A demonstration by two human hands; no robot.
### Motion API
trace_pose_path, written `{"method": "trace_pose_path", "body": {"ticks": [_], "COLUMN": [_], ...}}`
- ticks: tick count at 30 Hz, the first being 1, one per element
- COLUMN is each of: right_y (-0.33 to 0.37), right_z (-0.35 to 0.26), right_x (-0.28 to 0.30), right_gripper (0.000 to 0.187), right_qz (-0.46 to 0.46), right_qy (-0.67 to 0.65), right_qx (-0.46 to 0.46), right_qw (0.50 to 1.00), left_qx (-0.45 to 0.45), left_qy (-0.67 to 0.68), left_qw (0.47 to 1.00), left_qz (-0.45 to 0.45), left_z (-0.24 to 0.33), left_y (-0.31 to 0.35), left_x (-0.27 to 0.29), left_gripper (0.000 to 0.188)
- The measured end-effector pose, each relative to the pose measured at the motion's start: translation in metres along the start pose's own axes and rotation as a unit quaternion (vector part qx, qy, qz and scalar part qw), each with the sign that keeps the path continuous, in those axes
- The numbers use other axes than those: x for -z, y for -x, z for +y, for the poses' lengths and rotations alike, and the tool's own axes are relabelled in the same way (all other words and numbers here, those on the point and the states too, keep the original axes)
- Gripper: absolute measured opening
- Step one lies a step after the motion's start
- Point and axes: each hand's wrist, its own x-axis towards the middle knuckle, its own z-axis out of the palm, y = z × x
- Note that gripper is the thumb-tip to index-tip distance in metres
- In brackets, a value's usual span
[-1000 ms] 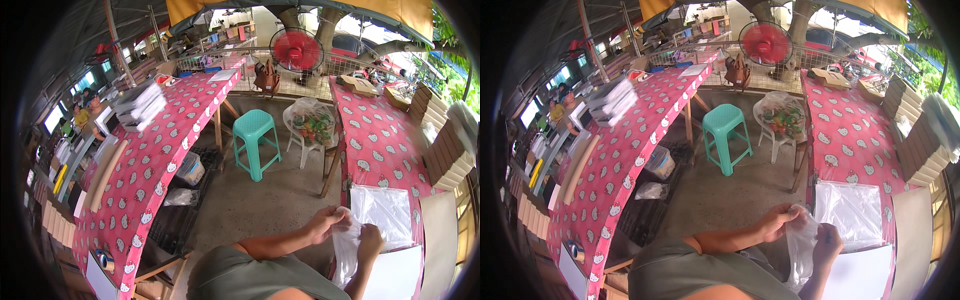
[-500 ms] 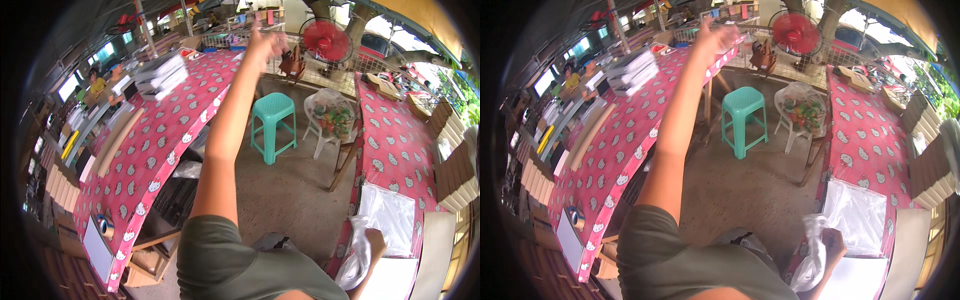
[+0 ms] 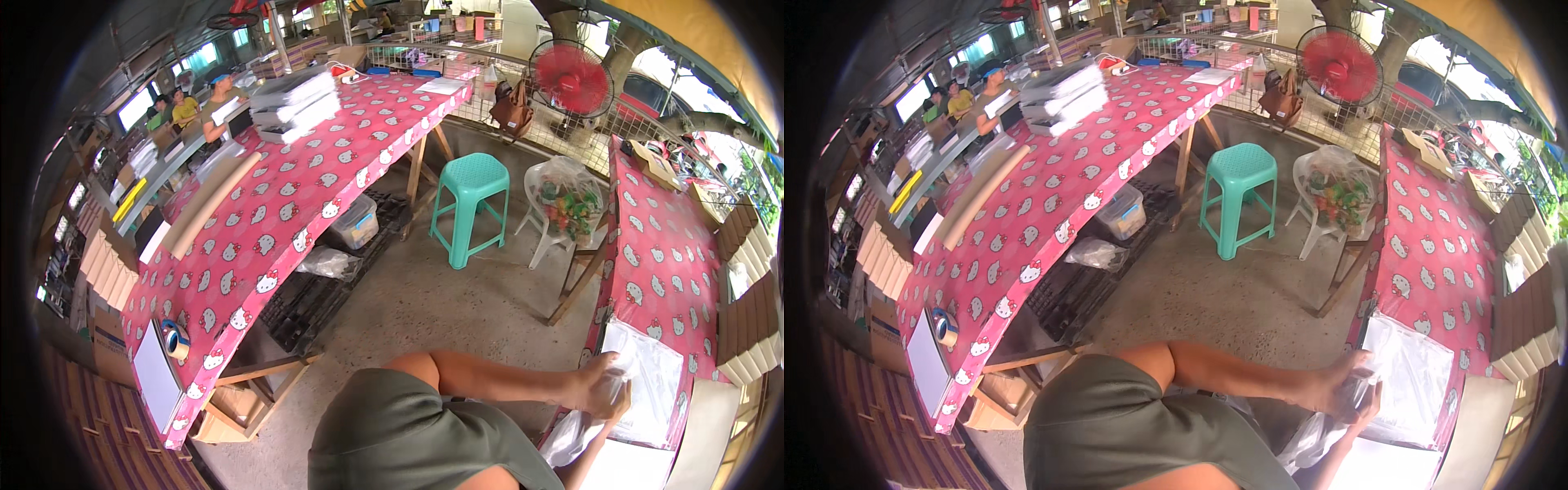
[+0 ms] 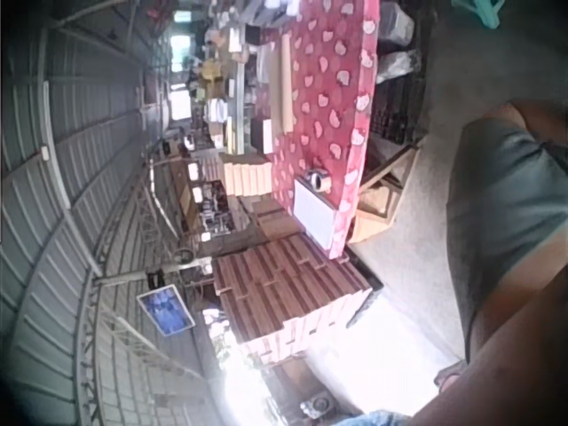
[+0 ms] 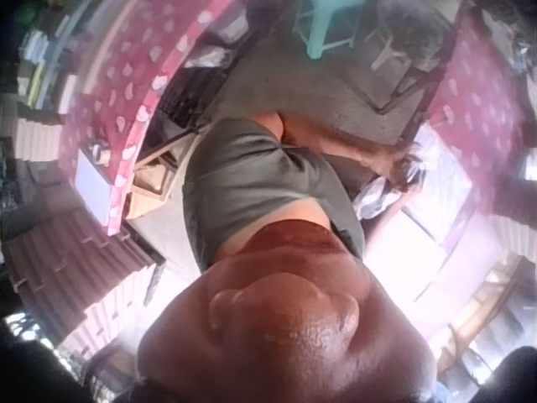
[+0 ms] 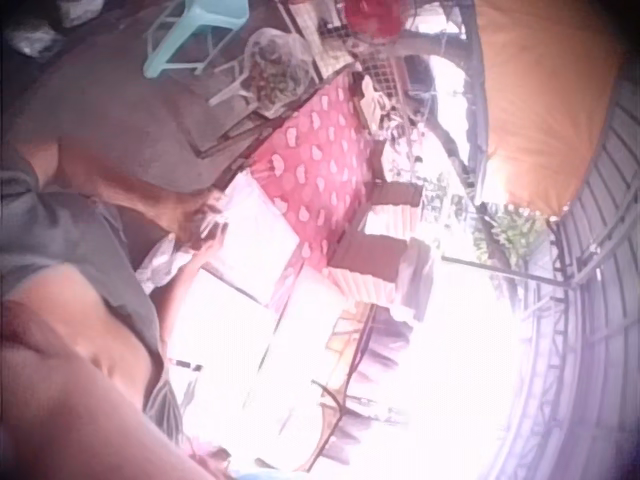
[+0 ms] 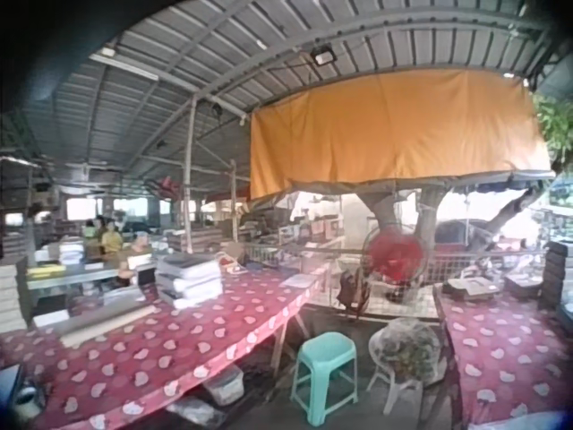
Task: The person picks up plastic bags and places black flat sheets into them.
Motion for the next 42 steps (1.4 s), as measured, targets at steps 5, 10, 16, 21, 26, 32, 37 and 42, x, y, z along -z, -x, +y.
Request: {"method": "trace_pose_path", "body": {"ticks": [5,10,16,21,26,32,37,42], "right_y": [0.002,-0.008,0.009,0.012,0.006,0.011,0.019,0.034], "right_z": [0.021,-0.023,-0.063,-0.037,-0.086,-0.063,-0.055,-0.068], "right_x": [0.007,0.014,-0.04,-0.038,-0.008,-0.003,0.012,0.039], "right_gripper": [0.031,0.032,0.018,0.012,0.006,0.007,0.005,0.008], "right_qz": [0.05,-0.01,-0.16,-0.131,-0.106,-0.043,-0.012,0.097], "right_qy": [-0.066,-0.182,0.198,0.048,0.075,0.057,0.064,-0.397], "right_qx": [-0.145,-0.244,0.016,-0.052,0.024,-0.006,-0.079,-0.212], "right_qw": [0.986,0.952,0.967,0.989,0.991,0.997,0.995,0.888], "left_qx": [0.106,0.059,0.036,0.072,0.106,0.119,0.134,0.165], "left_qy": [0.178,0.254,-0.014,0.132,0.195,0.416,0.248,0.062], "left_qw": [0.978,0.961,0.999,0.988,0.971,0.896,0.959,0.943], "left_qz": [0.026,0.089,0.009,0.031,0.094,0.103,0.034,-0.281], "left_z": [-0.025,-0.028,-0.028,-0.039,-0.077,-0.056,-0.027,-0.061], "left_y": [-0.002,0.012,0.017,0.01,0.005,-0.004,-0.005,-0.005], "left_x": [0.035,0.057,0.029,0.034,0.055,0.055,0.042,0.042], "left_gripper": [0.039,0.043,0.1,0.056,0.023,0.013,0.02,0.028]}}
